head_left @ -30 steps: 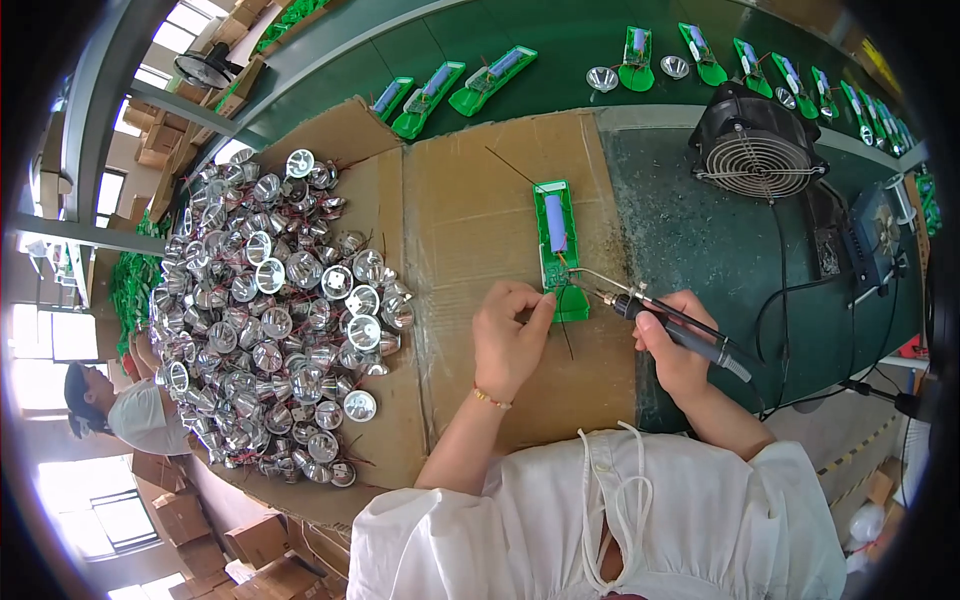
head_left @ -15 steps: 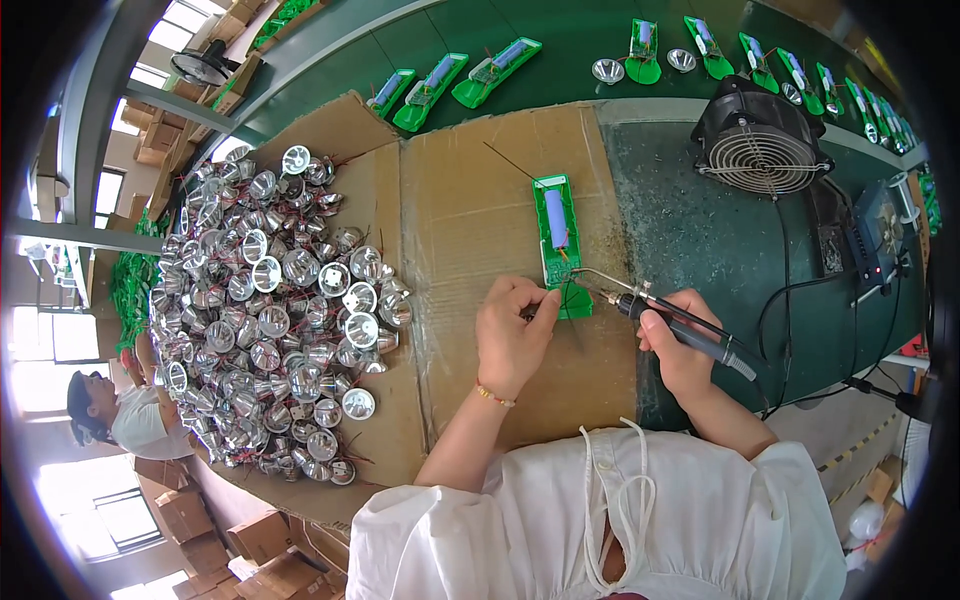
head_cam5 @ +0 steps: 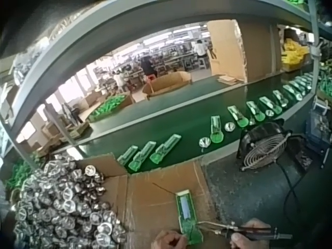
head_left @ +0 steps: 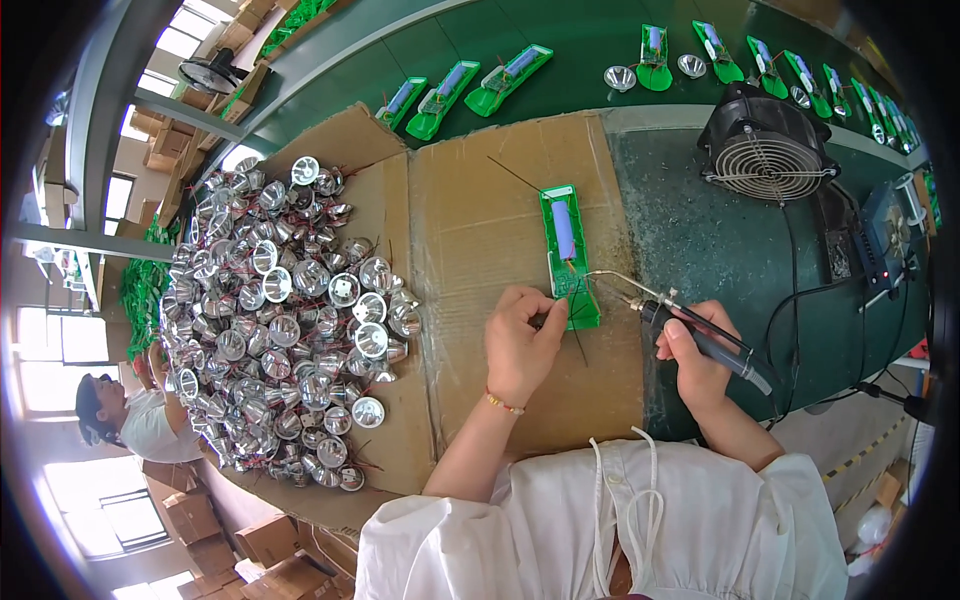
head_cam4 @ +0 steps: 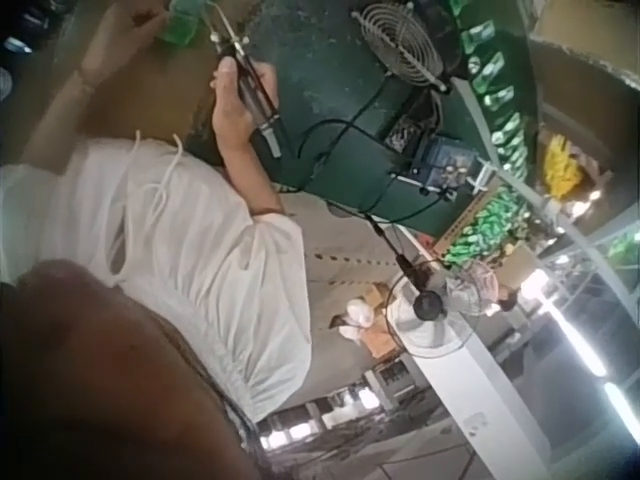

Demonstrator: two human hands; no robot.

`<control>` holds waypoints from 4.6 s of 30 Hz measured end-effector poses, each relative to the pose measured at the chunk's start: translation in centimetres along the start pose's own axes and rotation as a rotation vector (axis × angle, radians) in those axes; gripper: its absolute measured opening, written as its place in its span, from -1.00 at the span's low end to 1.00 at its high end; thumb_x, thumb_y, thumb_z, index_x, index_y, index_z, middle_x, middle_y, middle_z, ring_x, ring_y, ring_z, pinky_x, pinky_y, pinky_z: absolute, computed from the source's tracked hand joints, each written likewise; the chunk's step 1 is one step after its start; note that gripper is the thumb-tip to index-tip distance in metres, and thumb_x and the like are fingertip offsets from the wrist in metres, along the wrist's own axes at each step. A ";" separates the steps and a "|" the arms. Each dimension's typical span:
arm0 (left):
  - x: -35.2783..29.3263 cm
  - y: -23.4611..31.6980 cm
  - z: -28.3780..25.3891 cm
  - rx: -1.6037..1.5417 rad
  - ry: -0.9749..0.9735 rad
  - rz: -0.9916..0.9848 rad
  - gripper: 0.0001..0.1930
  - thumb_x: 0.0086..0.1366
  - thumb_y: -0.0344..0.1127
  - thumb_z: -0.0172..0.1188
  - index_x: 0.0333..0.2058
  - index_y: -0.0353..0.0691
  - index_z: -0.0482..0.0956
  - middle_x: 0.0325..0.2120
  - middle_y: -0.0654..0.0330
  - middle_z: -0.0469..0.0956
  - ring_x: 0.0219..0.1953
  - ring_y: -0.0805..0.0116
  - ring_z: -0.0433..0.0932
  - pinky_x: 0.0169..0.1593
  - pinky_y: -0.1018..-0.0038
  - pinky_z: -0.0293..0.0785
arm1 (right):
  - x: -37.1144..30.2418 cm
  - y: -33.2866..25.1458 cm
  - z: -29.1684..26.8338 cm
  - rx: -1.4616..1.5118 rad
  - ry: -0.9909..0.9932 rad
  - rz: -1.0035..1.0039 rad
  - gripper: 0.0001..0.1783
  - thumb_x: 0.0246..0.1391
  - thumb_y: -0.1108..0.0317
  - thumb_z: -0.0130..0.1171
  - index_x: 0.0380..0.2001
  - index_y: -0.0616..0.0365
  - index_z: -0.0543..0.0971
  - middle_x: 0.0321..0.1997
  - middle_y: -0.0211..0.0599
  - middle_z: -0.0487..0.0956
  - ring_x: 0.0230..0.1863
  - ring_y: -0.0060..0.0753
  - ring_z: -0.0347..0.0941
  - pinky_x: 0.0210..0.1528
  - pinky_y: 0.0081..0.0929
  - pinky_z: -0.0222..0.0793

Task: Soldering electrical components onto circuit boards at a factory workstation.

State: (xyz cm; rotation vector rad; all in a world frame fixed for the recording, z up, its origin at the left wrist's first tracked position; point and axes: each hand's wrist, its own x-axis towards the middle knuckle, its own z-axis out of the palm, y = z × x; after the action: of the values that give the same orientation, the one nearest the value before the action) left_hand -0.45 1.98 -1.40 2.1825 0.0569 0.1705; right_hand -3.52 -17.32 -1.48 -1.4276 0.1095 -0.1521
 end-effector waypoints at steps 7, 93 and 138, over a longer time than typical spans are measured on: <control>0.0 0.9 -0.1 0.023 0.021 0.010 -0.90 0.00 -0.40 0.20 -0.55 -0.31 0.52 -0.52 0.14 0.45 -0.58 0.33 0.44 -0.49 0.47 0.34 | -0.2 0.4 -0.4 0.046 -0.015 0.051 -0.84 -0.04 0.45 0.13 -0.46 0.27 0.37 -0.60 -0.25 0.46 -0.63 -0.60 0.38 -0.59 -0.67 0.34; 5.8 -0.4 -4.6 0.457 0.315 0.224 -0.44 -0.12 -0.16 0.31 -0.18 -0.30 0.29 -0.28 -0.01 0.32 -0.24 0.01 0.33 -0.16 0.24 0.31 | 1.4 2.8 -3.6 -0.059 0.178 0.058 -0.82 -0.03 0.39 0.07 -0.42 0.27 0.35 -0.64 -0.32 0.41 -0.67 -0.63 0.30 -0.60 -0.72 0.25; -1.5 0.4 -0.3 0.133 -0.040 0.128 -0.91 -0.02 -0.43 0.22 -0.60 -0.31 0.51 -0.58 0.15 0.42 -0.55 0.29 0.42 -0.49 0.48 0.33 | -2.1 0.6 -0.6 -0.134 -0.157 -0.037 -0.83 -0.11 0.49 0.15 -0.49 0.28 0.36 -0.61 -0.31 0.47 -0.62 -0.64 0.39 -0.58 -0.68 0.31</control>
State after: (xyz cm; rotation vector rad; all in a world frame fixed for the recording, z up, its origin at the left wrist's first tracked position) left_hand -1.94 1.81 -1.09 2.3230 -0.0964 0.2002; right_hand -5.66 -17.43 -2.20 -1.5701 -0.0362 -0.0632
